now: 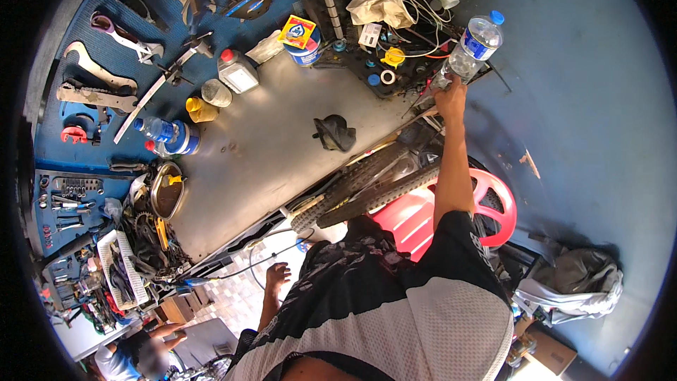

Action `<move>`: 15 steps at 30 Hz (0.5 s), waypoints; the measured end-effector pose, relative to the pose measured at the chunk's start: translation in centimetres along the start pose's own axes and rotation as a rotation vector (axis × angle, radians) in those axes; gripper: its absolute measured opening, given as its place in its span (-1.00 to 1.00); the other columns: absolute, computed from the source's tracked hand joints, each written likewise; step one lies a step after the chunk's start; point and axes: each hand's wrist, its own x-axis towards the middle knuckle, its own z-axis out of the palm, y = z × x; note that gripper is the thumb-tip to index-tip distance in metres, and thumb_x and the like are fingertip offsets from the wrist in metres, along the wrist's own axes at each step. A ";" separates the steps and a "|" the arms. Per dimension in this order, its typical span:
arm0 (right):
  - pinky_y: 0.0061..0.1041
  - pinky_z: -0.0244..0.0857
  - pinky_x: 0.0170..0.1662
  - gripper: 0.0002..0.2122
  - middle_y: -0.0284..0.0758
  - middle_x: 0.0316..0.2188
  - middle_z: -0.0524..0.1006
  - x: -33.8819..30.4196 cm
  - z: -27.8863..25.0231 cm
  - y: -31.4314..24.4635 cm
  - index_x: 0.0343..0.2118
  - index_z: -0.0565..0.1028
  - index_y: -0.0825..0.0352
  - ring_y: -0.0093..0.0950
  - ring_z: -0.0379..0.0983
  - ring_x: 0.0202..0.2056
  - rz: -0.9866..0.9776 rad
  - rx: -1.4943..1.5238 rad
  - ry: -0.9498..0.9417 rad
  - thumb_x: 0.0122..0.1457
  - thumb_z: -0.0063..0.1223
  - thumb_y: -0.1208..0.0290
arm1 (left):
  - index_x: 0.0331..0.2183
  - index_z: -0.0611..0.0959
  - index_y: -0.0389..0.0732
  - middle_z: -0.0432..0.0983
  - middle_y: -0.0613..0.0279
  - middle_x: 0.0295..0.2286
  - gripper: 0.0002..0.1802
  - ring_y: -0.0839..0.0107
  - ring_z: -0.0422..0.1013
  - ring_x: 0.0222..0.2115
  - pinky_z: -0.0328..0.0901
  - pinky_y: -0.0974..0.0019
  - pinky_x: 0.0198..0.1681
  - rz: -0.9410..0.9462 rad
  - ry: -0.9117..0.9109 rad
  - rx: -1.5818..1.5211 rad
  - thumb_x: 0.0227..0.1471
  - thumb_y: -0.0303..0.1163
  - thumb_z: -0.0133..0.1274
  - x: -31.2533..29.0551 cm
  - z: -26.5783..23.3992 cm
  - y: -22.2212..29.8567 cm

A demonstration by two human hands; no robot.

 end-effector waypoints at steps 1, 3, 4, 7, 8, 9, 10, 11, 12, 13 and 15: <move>-0.13 0.36 0.09 -0.47 0.02 -0.04 0.53 0.0 0.5 0.9 0.05 0.51 0.30 0.03 0.49 -0.03 -0.016 0.041 0.012 -0.07 0.35 0.39 | -0.05 0.65 -0.29 0.65 0.13 -0.32 -0.73 0.39 0.58 -0.41 0.49 0.30 -0.44 -0.055 0.009 0.036 0.28 -0.41 0.02 0.0 0.1 0.2; -0.21 0.35 0.07 -0.51 0.00 -0.15 0.56 0.2 1.6 2.6 0.05 0.52 0.35 -0.05 0.49 -0.09 0.017 0.238 0.066 -0.04 0.21 0.52 | -0.05 0.65 -0.23 0.66 0.11 -0.29 -0.76 0.34 0.60 -0.39 0.51 0.24 -0.41 -0.023 0.002 0.043 0.31 -0.40 0.02 0.2 0.1 0.8; -0.23 0.35 0.07 -0.52 -0.02 -0.17 0.57 0.4 2.0 3.3 0.04 0.51 0.37 -0.07 0.49 -0.09 0.016 0.310 0.102 -0.03 0.18 0.55 | -0.05 0.65 -0.19 0.66 0.11 -0.28 -0.78 0.32 0.61 -0.39 0.52 0.21 -0.39 -0.085 0.022 0.091 0.32 -0.40 0.03 0.4 0.1 1.1; -0.31 0.38 -0.05 -0.59 -0.16 -0.25 0.55 1.1 3.1 4.2 0.02 0.52 0.40 -0.23 0.48 -0.20 0.106 0.574 0.133 0.03 0.07 0.62 | -0.03 0.64 -0.28 0.63 0.16 -0.33 -0.72 0.40 0.56 -0.43 0.47 0.30 -0.45 -0.079 0.008 0.039 0.29 -0.41 0.00 0.7 -0.1 1.9; -0.35 0.40 -0.11 -0.61 -0.21 -0.28 0.53 1.2 3.3 4.1 0.01 0.53 0.41 -0.29 0.47 -0.25 0.207 0.654 0.136 0.06 0.04 0.64 | -0.02 0.64 -0.29 0.63 0.15 -0.31 -0.71 0.39 0.56 -0.41 0.48 0.30 -0.43 -0.069 -0.009 0.037 0.30 -0.41 -0.01 0.8 -0.1 2.2; -0.39 0.38 -0.18 -0.64 -0.26 -0.30 0.50 1.2 3.1 3.8 0.00 0.54 0.40 -0.35 0.43 -0.31 0.183 0.806 0.121 0.10 0.01 0.63 | -0.02 0.64 -0.28 0.63 0.15 -0.31 -0.71 0.39 0.57 -0.40 0.48 0.30 -0.43 -0.009 -0.027 0.016 0.30 -0.40 -0.01 0.9 0.0 2.4; -0.43 0.36 -0.26 -0.67 -0.30 -0.32 0.47 1.2 2.9 3.2 -0.01 0.54 0.39 -0.40 0.40 -0.37 0.216 0.942 0.111 0.15 -0.03 0.63 | -0.02 0.64 -0.28 0.63 0.15 -0.31 -0.71 0.39 0.57 -0.40 0.48 0.30 -0.43 0.001 -0.020 0.029 0.30 -0.40 -0.02 1.0 0.0 2.5; -0.47 0.34 -0.33 -0.70 -0.35 -0.34 0.44 1.1 2.6 2.4 -0.02 0.55 0.38 -0.46 0.36 -0.43 0.331 1.045 0.121 0.19 -0.06 0.62 | -0.02 0.64 -0.27 0.63 0.14 -0.31 -0.71 0.39 0.57 -0.40 0.48 0.30 -0.42 -0.039 0.005 0.082 0.30 -0.40 -0.02 1.1 0.1 2.7; -0.49 0.29 -0.39 -0.72 -0.37 -0.37 0.42 1.0 2.2 1.5 -0.02 0.55 0.38 -0.49 0.31 -0.47 0.363 1.202 0.120 0.24 -0.06 0.56 | -0.03 0.65 -0.27 0.63 0.15 -0.31 -0.71 0.39 0.57 -0.41 0.48 0.31 -0.43 -0.035 0.022 0.093 0.30 -0.38 0.00 1.1 0.2 2.8; -0.51 0.25 -0.44 -0.75 -0.40 -0.39 0.39 0.9 1.4 0.7 -0.03 0.56 0.37 -0.51 0.25 -0.52 0.479 1.323 0.140 0.28 -0.05 0.51 | -0.03 0.65 -0.28 0.63 0.15 -0.31 -0.71 0.40 0.57 -0.41 0.48 0.30 -0.43 0.005 0.003 0.050 0.30 -0.38 0.00 1.1 0.3 2.9; -0.49 0.24 -0.46 -0.73 -0.41 -0.41 0.38 0.7 -0.2 -0.8 -0.04 0.56 0.36 -0.52 0.24 -0.55 0.597 1.380 0.074 0.31 0.01 0.35 | -0.04 0.66 -0.29 0.64 0.15 -0.32 -0.71 0.40 0.57 -0.41 0.48 0.30 -0.43 -0.046 0.009 0.084 0.30 -0.37 0.00 1.1 0.5 3.0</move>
